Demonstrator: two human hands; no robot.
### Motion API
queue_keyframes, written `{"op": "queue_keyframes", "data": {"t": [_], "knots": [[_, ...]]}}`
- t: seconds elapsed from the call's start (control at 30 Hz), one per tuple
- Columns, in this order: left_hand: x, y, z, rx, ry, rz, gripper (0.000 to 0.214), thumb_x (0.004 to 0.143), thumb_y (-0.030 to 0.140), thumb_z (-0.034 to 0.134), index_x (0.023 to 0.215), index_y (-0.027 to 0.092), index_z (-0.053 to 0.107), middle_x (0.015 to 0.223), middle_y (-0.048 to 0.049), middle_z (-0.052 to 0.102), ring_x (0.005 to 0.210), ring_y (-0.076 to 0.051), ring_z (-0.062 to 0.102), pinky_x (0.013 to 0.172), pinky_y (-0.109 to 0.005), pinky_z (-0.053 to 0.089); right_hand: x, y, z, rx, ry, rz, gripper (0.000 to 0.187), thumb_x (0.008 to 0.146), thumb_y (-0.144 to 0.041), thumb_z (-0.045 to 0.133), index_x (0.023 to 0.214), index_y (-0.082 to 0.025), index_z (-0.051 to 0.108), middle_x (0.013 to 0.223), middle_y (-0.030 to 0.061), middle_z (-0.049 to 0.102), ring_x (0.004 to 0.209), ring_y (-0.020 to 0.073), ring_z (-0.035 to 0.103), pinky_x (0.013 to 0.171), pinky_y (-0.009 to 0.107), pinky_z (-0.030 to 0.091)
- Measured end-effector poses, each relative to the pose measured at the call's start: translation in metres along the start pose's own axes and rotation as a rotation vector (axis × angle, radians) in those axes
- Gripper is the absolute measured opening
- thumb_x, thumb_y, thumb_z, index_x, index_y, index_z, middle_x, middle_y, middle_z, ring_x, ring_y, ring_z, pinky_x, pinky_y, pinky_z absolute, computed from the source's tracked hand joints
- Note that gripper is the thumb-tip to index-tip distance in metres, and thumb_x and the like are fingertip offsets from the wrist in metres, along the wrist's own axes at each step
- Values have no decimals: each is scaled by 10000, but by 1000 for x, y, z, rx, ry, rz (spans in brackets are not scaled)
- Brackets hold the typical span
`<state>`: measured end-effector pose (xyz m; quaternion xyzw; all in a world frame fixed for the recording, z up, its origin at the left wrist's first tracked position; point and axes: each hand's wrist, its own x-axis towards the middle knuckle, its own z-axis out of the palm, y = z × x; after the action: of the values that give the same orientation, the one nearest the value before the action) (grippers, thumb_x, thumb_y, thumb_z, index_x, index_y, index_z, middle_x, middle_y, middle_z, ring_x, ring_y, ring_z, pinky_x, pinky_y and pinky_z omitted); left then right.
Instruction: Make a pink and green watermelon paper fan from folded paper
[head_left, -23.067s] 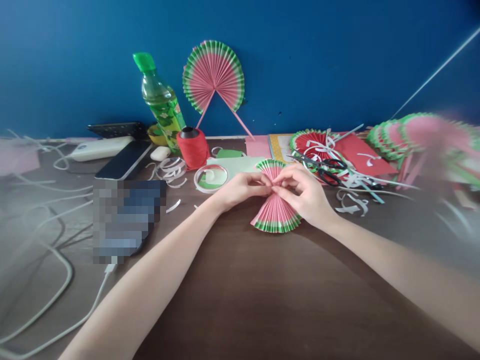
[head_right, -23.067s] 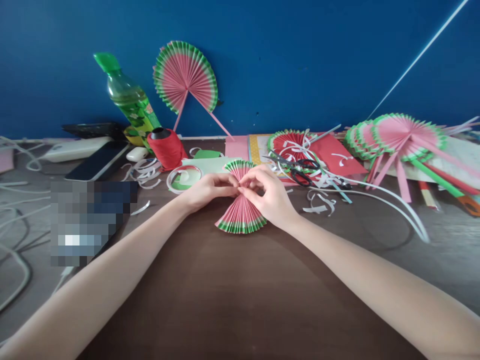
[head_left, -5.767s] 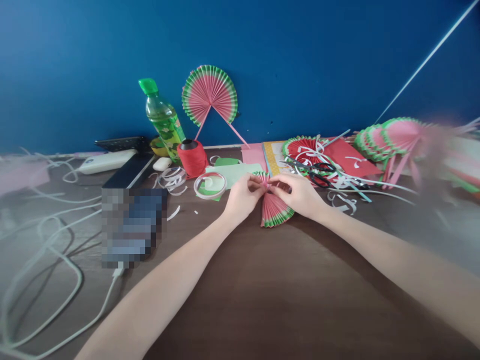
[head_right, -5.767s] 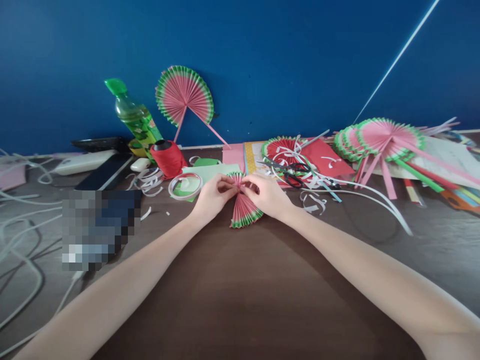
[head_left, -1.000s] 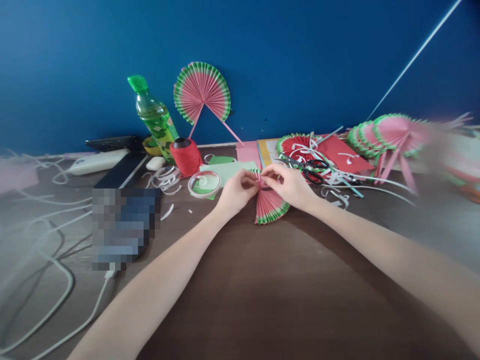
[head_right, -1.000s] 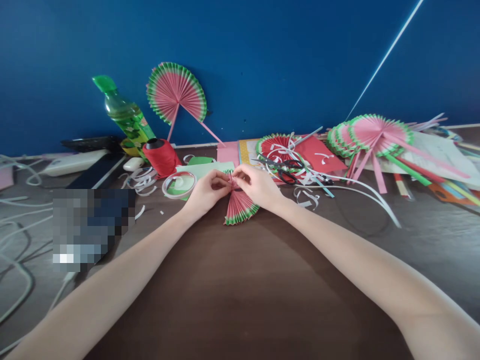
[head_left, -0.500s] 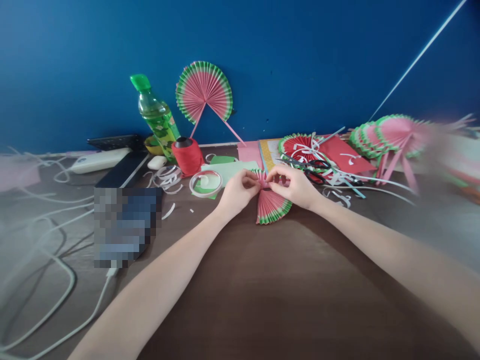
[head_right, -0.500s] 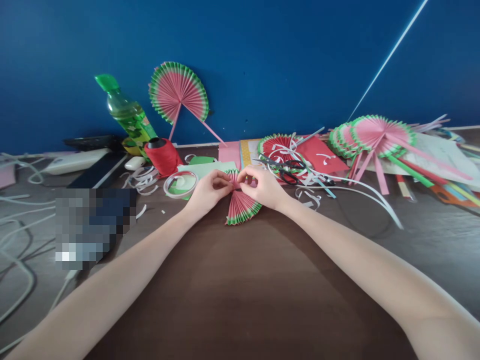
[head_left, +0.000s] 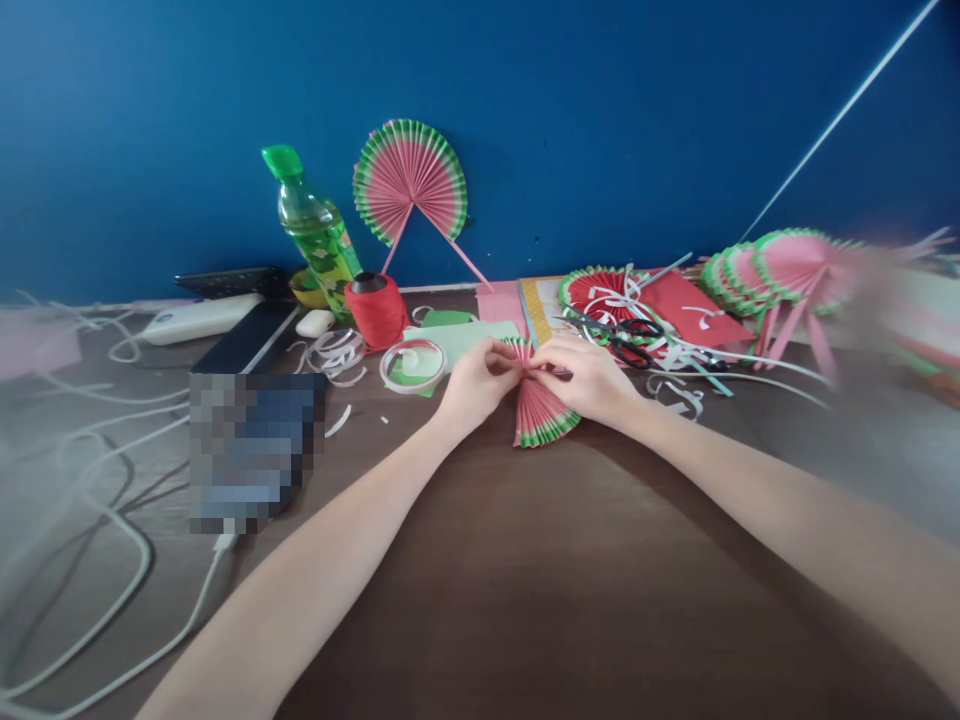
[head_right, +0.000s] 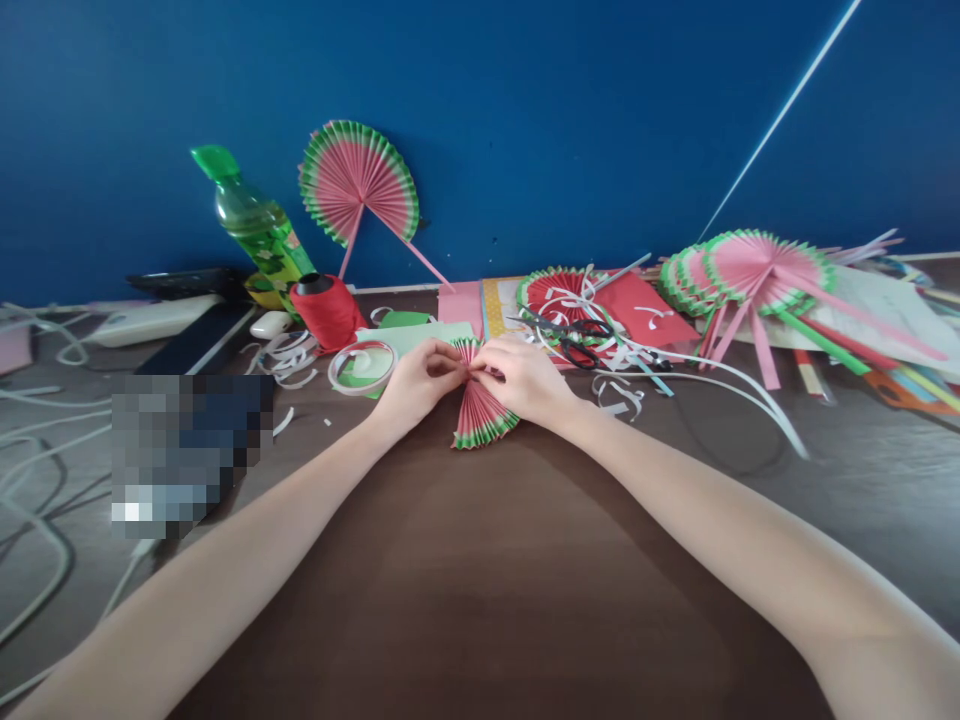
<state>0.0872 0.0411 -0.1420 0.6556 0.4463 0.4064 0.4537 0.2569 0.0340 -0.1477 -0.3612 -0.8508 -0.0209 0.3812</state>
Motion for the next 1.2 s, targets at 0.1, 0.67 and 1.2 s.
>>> {"op": "queue_keyframes", "data": {"t": [0.1, 0.67, 1.2], "knots": [[-1, 2, 0, 18, -1, -16, 145, 698, 155, 622, 783, 167, 505, 710, -6, 628, 708, -131, 604, 697, -268, 450, 1, -3, 0, -114, -20, -70, 176, 854, -185, 482, 715, -168, 588, 703, 64, 625, 681, 168, 545, 647, 302, 451], [0, 2, 1, 0, 7, -23, 153, 679, 137, 637, 764, 169, 513, 697, -1, 626, 711, -138, 613, 703, -273, 448, 2, -5, -1, 57, -4, 65, 99, 790, -139, 512, 708, -176, 552, 690, 35, 591, 666, 147, 539, 621, 273, 437], [2, 4, -4, 28, -23, -48, 151, 690, 120, 639, 775, 162, 520, 721, -15, 662, 737, -155, 644, 730, -295, 471, 9, 1, -1, 513, -147, 517, 154, 726, -322, 632, 765, -174, 613, 789, 39, 674, 741, 168, 612, 713, 334, 475]]}}
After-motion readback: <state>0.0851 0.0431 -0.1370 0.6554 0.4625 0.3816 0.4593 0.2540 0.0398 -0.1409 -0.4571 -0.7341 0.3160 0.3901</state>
